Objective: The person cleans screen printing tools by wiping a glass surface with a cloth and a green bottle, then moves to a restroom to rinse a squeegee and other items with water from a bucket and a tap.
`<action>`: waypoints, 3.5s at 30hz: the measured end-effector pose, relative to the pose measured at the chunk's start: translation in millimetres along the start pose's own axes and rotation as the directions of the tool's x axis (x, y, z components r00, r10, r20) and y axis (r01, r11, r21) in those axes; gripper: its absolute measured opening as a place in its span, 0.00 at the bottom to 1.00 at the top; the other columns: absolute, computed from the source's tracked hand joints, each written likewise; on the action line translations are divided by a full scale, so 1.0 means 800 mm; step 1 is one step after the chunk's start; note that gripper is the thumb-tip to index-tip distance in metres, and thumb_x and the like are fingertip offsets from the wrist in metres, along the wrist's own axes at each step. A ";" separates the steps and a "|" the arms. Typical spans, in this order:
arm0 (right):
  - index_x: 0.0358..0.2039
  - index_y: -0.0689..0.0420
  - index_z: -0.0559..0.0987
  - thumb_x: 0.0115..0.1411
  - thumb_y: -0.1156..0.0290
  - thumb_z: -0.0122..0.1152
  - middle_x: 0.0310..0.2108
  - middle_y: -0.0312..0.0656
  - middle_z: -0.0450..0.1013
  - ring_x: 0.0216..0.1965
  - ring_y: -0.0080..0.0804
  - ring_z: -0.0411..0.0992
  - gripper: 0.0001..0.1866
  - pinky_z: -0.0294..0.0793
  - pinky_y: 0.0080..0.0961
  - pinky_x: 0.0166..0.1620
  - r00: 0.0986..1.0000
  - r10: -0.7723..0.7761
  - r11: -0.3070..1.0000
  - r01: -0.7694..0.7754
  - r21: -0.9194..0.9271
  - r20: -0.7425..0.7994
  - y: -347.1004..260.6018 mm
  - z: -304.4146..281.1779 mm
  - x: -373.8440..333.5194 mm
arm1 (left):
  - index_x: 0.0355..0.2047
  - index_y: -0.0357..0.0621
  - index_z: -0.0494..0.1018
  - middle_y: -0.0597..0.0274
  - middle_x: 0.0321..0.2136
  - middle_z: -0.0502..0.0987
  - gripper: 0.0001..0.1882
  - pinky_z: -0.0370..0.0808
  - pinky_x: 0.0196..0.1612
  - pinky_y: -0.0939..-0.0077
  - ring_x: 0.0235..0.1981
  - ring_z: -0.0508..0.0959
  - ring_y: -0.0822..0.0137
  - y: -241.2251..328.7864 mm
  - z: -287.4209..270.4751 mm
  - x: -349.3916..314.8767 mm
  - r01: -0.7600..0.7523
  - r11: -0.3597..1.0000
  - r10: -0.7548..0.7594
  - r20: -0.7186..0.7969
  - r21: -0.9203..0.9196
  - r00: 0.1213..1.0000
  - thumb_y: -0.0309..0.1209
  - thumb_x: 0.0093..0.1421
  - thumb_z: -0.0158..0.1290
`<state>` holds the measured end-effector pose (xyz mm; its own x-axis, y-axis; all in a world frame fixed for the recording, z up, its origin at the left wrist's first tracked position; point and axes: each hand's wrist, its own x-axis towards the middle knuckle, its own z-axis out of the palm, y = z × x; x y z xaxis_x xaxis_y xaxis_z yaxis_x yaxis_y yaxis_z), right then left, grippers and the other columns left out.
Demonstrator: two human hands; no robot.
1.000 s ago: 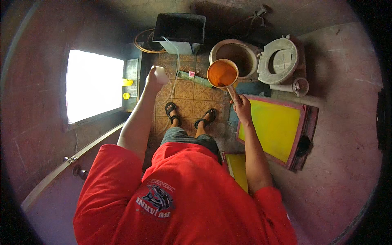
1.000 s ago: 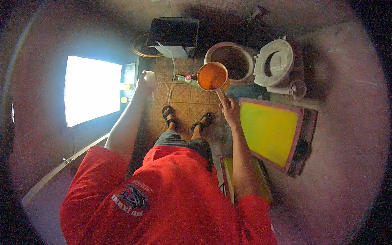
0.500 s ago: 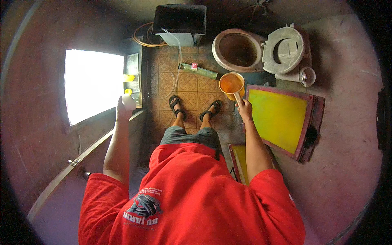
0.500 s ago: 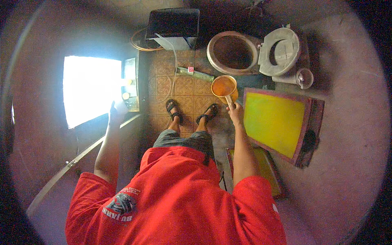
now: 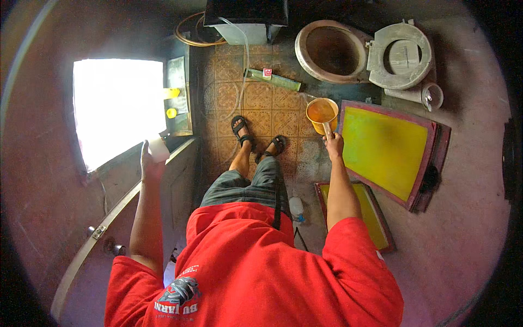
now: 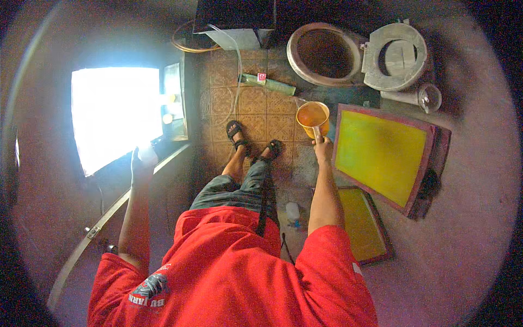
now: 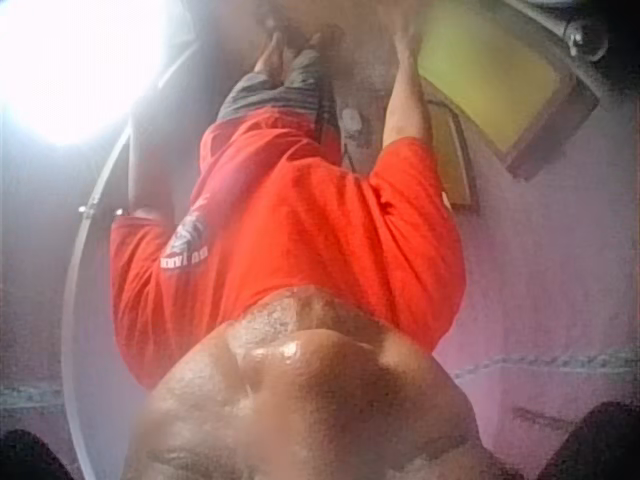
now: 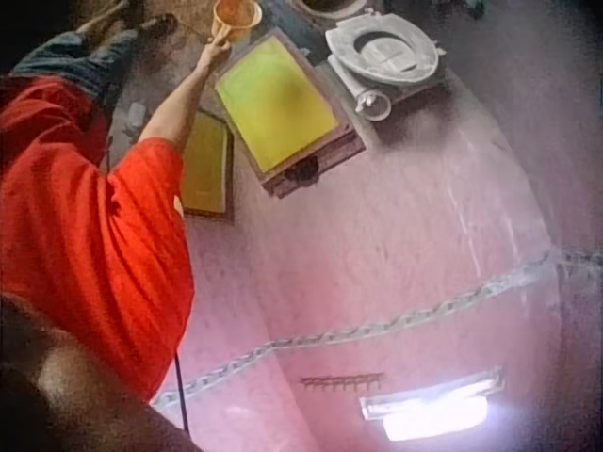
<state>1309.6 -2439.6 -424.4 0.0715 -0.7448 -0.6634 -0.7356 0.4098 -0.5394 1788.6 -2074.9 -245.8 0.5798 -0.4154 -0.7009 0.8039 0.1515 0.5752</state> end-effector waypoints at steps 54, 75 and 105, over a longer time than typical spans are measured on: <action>0.26 0.61 0.74 0.56 0.59 0.50 0.20 0.43 0.73 0.21 0.32 0.70 0.16 0.67 0.29 0.23 0.963 -0.266 0.951 0.255 -0.173 -0.044 -0.162 0.028 -0.036 | 0.44 0.43 0.64 0.56 0.35 0.72 0.18 0.73 0.38 0.64 0.35 0.73 0.61 -0.049 -0.040 -0.073 0.057 0.977 -0.072 -0.065 -0.203 0.995 0.43 0.62 0.39; 0.27 0.60 0.70 0.61 0.68 0.45 0.20 0.35 0.69 0.14 0.16 0.59 0.10 0.57 0.16 0.16 0.850 -0.526 0.839 0.514 0.180 0.022 -0.265 0.052 -0.324 | 0.46 0.46 0.70 0.51 0.47 0.70 0.22 0.71 0.43 0.61 0.46 0.72 0.55 -0.174 0.386 0.024 -0.714 -0.630 -0.448 0.609 0.305 0.655 0.33 0.49 0.52; 0.28 0.58 0.68 0.61 0.62 0.45 0.21 0.37 0.70 0.13 0.16 0.61 0.12 0.59 0.14 0.15 0.946 -0.316 0.845 0.245 0.475 0.074 -0.235 0.052 -0.314 | 0.48 0.44 0.60 0.52 0.35 0.71 0.23 0.74 0.30 0.65 0.29 0.76 0.59 -0.107 0.317 0.101 -0.433 0.553 -0.242 0.635 0.712 0.734 0.42 0.56 0.49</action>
<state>1457.8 -2307.9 -178.2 0.3498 -0.7951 -0.4955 -0.2841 0.4140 -0.8648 1732.6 -2349.0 -244.7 0.1461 -0.9110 -0.3858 0.0986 -0.3746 0.9219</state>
